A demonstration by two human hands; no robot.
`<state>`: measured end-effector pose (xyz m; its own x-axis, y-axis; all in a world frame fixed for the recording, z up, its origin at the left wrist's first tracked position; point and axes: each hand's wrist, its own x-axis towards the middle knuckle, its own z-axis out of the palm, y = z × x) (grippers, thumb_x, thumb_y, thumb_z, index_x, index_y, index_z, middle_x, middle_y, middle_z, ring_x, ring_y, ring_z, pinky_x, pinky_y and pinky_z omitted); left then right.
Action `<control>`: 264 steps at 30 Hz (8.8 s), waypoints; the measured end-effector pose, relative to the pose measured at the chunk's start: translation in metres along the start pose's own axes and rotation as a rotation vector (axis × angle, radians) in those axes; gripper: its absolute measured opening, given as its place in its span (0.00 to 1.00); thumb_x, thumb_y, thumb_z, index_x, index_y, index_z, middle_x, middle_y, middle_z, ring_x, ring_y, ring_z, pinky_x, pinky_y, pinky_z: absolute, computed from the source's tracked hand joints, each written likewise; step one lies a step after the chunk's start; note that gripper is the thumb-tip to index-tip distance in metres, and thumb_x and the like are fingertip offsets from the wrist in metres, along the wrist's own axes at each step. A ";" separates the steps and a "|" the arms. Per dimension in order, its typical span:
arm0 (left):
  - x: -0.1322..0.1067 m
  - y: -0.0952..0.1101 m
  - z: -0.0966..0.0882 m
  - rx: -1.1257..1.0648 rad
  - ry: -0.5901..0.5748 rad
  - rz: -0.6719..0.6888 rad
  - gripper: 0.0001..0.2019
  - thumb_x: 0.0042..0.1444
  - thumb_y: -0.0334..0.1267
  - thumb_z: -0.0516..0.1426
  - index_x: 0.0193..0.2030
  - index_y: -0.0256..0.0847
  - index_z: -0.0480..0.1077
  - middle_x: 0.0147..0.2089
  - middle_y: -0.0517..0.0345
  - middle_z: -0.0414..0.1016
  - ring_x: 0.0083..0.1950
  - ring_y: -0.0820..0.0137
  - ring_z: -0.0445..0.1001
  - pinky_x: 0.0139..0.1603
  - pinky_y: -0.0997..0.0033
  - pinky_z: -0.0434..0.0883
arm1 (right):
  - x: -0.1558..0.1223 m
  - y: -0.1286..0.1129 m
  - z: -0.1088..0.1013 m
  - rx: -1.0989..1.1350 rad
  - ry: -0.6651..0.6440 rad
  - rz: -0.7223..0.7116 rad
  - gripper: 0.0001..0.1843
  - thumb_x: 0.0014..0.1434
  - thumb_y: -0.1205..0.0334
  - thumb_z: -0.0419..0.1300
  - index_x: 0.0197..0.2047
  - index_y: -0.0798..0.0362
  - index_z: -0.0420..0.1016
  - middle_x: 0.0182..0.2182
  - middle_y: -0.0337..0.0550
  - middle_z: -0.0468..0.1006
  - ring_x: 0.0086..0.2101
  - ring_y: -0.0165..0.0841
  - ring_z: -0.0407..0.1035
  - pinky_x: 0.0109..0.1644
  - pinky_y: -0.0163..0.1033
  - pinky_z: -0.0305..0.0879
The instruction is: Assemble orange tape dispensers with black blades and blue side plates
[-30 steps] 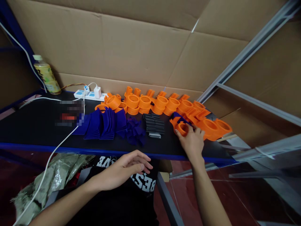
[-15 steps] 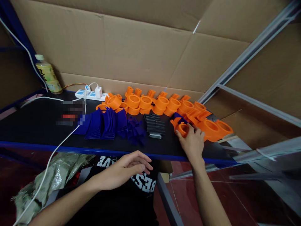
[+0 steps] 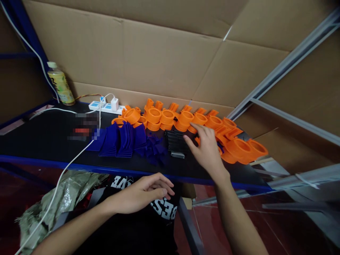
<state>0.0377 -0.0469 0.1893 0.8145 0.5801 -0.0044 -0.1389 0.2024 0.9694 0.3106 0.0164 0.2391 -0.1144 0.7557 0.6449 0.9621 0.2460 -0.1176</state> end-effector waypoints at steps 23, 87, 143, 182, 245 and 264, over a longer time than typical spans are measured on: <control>-0.005 0.013 -0.008 0.287 -0.089 0.033 0.16 0.68 0.46 0.55 0.57 0.40 0.71 0.53 0.47 0.80 0.53 0.63 0.77 0.56 0.62 0.72 | 0.166 -0.141 0.130 -0.206 -0.506 -0.501 0.15 0.62 0.68 0.61 0.52 0.59 0.78 0.54 0.59 0.74 0.55 0.49 0.66 0.57 0.50 0.60; -0.007 0.027 -0.032 -0.389 0.488 0.183 0.21 0.62 0.52 0.59 0.49 0.34 0.71 0.49 0.36 0.83 0.35 0.58 0.85 0.33 0.66 0.80 | -0.060 0.002 0.013 0.096 -0.290 -0.066 0.12 0.68 0.55 0.56 0.48 0.47 0.79 0.44 0.49 0.82 0.46 0.48 0.76 0.49 0.56 0.75; 0.009 0.009 -0.021 -0.462 0.422 0.038 0.14 0.65 0.42 0.59 0.52 0.36 0.71 0.59 0.38 0.76 0.46 0.54 0.83 0.40 0.58 0.83 | -0.021 0.019 0.039 0.040 -0.305 -0.129 0.11 0.65 0.64 0.60 0.50 0.50 0.79 0.46 0.46 0.81 0.49 0.45 0.70 0.51 0.50 0.72; 0.010 0.001 -0.015 -0.326 0.538 0.119 0.18 0.59 0.44 0.63 0.52 0.43 0.66 0.46 0.53 0.78 0.40 0.63 0.82 0.39 0.61 0.80 | -0.065 -0.094 0.022 0.451 -0.012 -0.304 0.27 0.66 0.73 0.57 0.65 0.43 0.70 0.46 0.49 0.78 0.45 0.39 0.72 0.49 0.48 0.73; 0.004 0.020 -0.022 -0.690 0.536 -0.055 0.16 0.62 0.48 0.60 0.41 0.34 0.74 0.25 0.53 0.76 0.23 0.67 0.76 0.29 0.66 0.79 | 0.012 -0.084 -0.014 0.587 -0.378 -0.492 0.22 0.66 0.70 0.58 0.62 0.47 0.70 0.53 0.45 0.78 0.52 0.35 0.73 0.57 0.43 0.72; 0.003 0.018 -0.025 -0.694 0.515 -0.055 0.15 0.62 0.48 0.59 0.42 0.36 0.73 0.29 0.50 0.78 0.25 0.65 0.79 0.30 0.66 0.79 | -0.007 -0.093 -0.010 0.704 -0.376 -0.396 0.17 0.66 0.66 0.62 0.58 0.46 0.75 0.56 0.45 0.77 0.56 0.36 0.72 0.62 0.43 0.71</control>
<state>0.0238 -0.0217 0.2011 0.4969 0.8064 -0.3207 -0.5557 0.5795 0.5961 0.2247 -0.0175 0.2535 -0.5992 0.6548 0.4607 0.4735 0.7538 -0.4556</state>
